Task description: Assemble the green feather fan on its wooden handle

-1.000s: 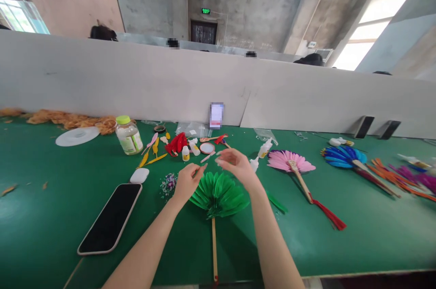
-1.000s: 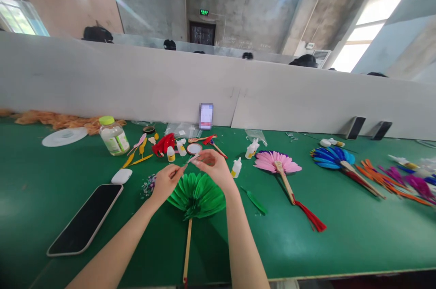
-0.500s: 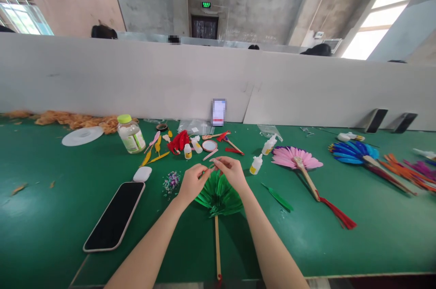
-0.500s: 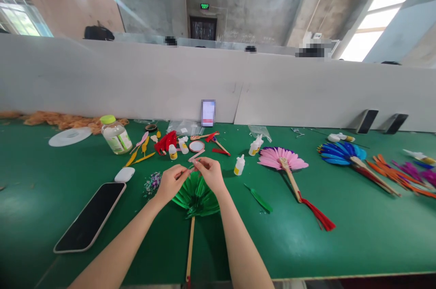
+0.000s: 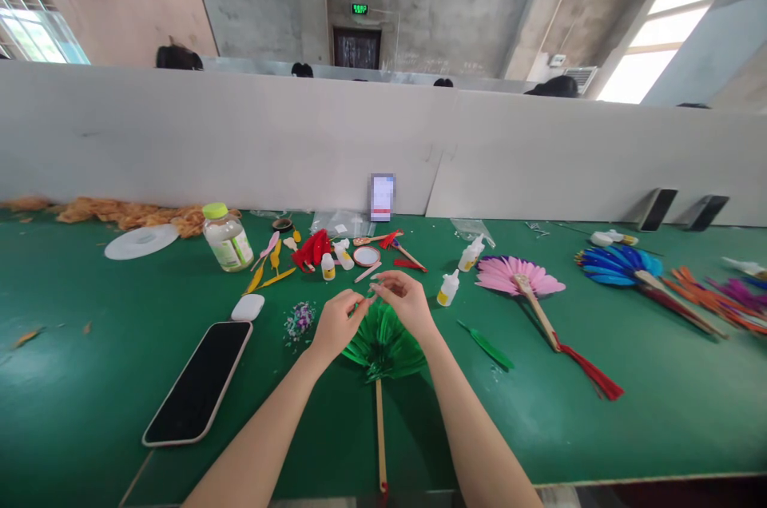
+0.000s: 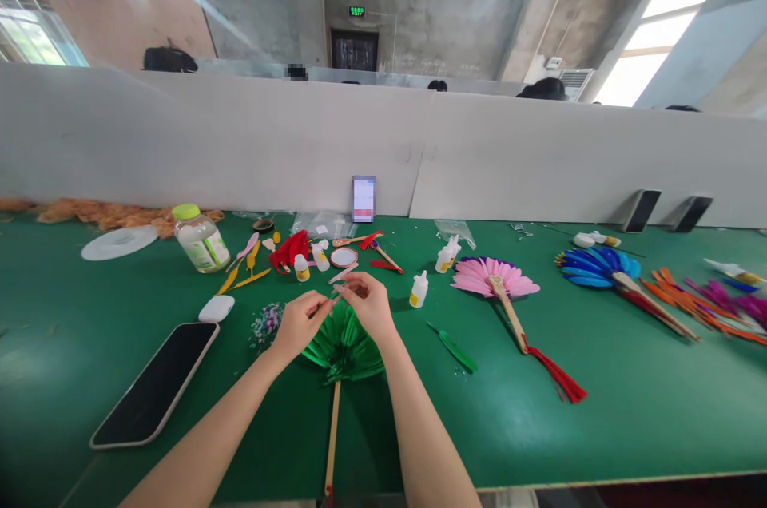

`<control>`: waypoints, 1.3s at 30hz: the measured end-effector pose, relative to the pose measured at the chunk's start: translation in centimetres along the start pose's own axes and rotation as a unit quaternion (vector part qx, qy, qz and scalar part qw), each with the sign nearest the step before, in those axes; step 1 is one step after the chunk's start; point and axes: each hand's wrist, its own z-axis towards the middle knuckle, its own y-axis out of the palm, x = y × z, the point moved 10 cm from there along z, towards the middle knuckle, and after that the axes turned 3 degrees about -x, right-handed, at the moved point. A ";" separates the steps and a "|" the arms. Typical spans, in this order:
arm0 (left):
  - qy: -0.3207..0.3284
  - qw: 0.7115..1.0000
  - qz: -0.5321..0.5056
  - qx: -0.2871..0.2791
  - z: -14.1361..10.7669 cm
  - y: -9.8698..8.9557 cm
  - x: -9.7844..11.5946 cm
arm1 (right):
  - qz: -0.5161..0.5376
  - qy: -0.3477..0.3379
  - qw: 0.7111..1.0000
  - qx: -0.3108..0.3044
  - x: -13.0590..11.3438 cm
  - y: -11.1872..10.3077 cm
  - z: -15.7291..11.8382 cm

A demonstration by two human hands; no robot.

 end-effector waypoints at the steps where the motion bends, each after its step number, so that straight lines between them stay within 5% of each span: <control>1: -0.001 1.000 -0.001 -0.002 0.0 0.1 0.0 | 0.006 0.000 1.000 0.000 0.1 0.1 0.0; 31: -0.018 0.999 -0.045 -0.012 -0.1 0.6 0.3 | -0.032 -0.034 0.998 0.051 0.2 -0.3 -0.4; 39: -0.035 0.997 -0.069 0.000 0.0 0.3 -0.3 | 0.037 0.000 0.999 -0.031 0.2 1.0 0.0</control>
